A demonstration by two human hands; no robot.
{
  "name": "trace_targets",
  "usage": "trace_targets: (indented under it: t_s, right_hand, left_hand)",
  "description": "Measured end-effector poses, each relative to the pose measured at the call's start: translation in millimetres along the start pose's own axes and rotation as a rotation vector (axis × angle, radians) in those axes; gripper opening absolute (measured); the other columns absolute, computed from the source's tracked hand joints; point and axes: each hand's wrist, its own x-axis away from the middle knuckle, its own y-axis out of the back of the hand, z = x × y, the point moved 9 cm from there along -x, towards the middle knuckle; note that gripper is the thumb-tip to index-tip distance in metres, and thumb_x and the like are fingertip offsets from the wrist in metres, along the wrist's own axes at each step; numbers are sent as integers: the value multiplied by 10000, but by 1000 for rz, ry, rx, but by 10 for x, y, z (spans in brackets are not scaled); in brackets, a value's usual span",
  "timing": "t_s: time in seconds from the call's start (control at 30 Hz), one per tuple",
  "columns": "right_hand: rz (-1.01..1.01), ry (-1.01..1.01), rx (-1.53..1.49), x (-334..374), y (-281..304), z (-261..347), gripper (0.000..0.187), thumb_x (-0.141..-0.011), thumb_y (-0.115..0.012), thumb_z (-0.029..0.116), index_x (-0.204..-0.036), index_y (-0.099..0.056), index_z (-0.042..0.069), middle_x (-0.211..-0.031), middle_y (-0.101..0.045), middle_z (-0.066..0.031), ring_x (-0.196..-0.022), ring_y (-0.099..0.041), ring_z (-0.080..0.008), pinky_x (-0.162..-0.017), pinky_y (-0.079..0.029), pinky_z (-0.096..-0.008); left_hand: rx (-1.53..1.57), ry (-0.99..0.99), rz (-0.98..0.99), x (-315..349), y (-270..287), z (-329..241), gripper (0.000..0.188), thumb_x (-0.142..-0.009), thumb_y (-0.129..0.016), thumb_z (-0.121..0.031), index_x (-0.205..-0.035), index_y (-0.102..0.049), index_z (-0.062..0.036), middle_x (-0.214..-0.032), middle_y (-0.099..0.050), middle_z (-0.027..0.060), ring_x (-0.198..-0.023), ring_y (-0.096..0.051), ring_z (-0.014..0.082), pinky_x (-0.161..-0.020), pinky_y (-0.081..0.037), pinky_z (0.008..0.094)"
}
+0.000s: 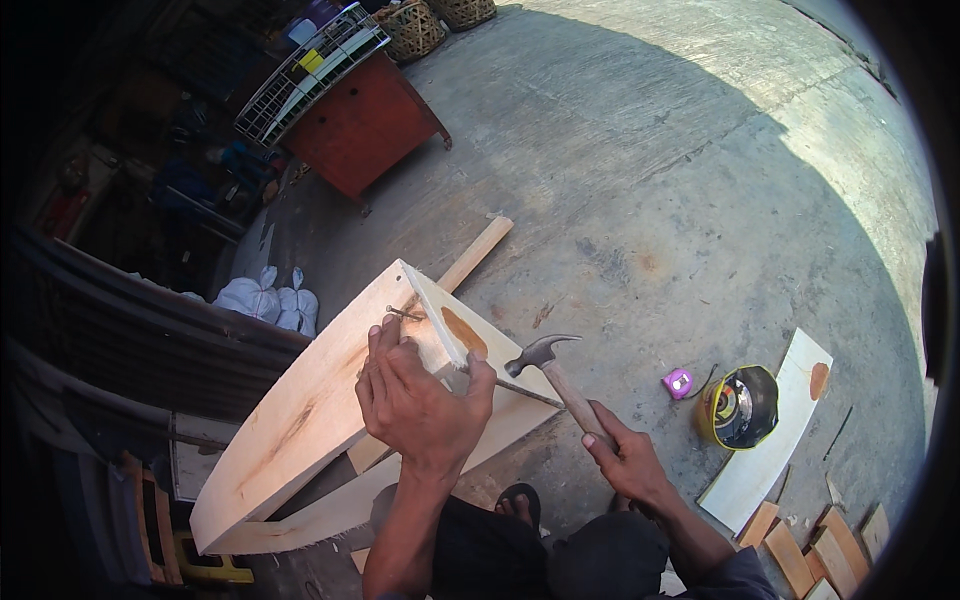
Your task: The person assembles a wooden structure by hammering nails into wooden planks. They position the planks, secure them with nails, and adjust the pieces to form a frame.
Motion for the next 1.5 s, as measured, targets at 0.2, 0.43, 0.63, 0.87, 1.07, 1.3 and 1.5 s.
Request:
trace_targets:
  t_s: [0.2,0.43,0.63,0.87,1.07,1.3,1.5]
  right_hand:
    - [17,-76,-48,0,35,64,573,-1011,-621,296,-1533,-464,121,-999,-729,-239,-939,-748,-344,-860,-545,-388]
    - [-75,14,15,-54,74,187,536,-1009,-625,242,-1503,-488,84,-1054,-724,-274,-977,-751,-364,-826,-558,-383]
    - [-156,484,365,78,327,1352,532,-989,-664,208,-1484,-514,86,-1038,-719,-265,-893,-738,-408,-790,-562,-435]
    - [-248,1065,843,704,478,3053,571,-983,-650,146,-1511,-454,50,-959,-719,-199,-699,-693,-273,-643,-537,-356]
    - [-3,767,1394,472,-24,3039,624,-1013,-625,193,-1562,-344,98,-925,-702,-189,-626,-675,-269,-555,-540,-365]
    - [-305,1162,328,934,487,3534,554,-1074,-503,271,-1504,-373,-53,-789,-618,-101,-596,-607,-143,-540,-502,-331]
    - [16,778,1188,520,57,2845,673,-1016,-617,186,-1588,-274,94,-740,-619,-112,-527,-582,-257,-515,-489,-416]
  left_hand:
    - [25,1,2,-15,11,4,537,-721,-800,-266,-1095,-547,25,-1274,-626,284,-1237,-607,441,-1016,-448,513]
    - [14,-23,-37,9,19,7,527,-732,-801,-281,-1081,-548,22,-1271,-629,285,-1239,-609,435,-1005,-452,506]
    - [114,64,-60,114,-2,88,527,-741,-813,-318,-1067,-520,-25,-1222,-592,233,-1197,-603,402,-949,-424,492]
    - [133,22,-298,321,-18,60,602,-747,-843,-332,-1135,-466,-69,-1137,-481,126,-1186,-487,288,-944,-300,467]
    - [155,20,-290,381,-100,63,561,-756,-835,-336,-1115,-481,-90,-1125,-477,117,-1180,-484,280,-940,-297,464]
    - [142,-2,-325,379,-80,17,530,-760,-831,-323,-1094,-490,-92,-1111,-481,109,-1159,-485,292,-940,-310,463]
    - [141,-9,-323,380,-70,42,518,-765,-828,-317,-1087,-489,-95,-1104,-484,111,-1149,-484,296,-945,-310,469]
